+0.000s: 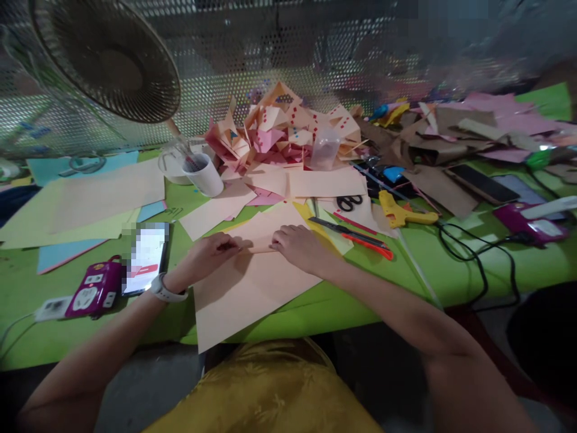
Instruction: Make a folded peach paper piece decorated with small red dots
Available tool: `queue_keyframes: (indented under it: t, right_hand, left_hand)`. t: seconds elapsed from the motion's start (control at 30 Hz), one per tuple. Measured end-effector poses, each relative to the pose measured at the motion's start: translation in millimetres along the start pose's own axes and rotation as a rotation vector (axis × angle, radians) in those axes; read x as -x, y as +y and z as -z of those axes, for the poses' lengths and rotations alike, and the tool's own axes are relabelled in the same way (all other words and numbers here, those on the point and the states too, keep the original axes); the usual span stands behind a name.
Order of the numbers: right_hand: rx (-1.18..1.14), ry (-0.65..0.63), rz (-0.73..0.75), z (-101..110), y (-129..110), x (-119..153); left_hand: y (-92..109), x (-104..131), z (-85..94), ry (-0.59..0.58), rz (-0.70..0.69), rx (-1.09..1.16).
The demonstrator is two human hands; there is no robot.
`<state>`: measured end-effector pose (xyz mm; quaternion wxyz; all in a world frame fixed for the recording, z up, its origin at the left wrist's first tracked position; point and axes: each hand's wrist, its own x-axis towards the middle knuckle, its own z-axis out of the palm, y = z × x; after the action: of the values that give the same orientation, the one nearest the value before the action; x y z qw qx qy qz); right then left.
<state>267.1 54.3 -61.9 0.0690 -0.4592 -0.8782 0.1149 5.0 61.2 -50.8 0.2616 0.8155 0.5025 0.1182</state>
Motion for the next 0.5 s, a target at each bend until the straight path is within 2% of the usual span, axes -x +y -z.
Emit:
queue_keyframes:
  t: [0.13,0.2,0.27,0.3,0.37,0.5]
  right_hand:
    - [-0.133,-0.073,-0.126,11,-2,-6]
    - [-0.159,-0.079,-0.141,13,-2,-6]
    - [-0.179,-0.077,-0.121,11,0,-6]
    - [-0.189,-0.073,-0.101,10,1,-6]
    - [-0.215,-0.061,-0.063,6,5,-6]
    - [-0.249,-0.025,-0.050,0,10,-7]
  left_hand:
    - [-10,1,7.0,-0.034,0.071,0.018]
    - [-9,4,4.6,0.043,0.025,-0.117]
    - [-1,10,-4.1,0.179,-0.105,-0.293]
    - [5,13,-10.6,0.210,-0.199,-0.341]
    - [17,18,-26.1,0.185,-0.333,-0.394]
    - [27,23,-52.1,0.142,-0.348,-0.471]
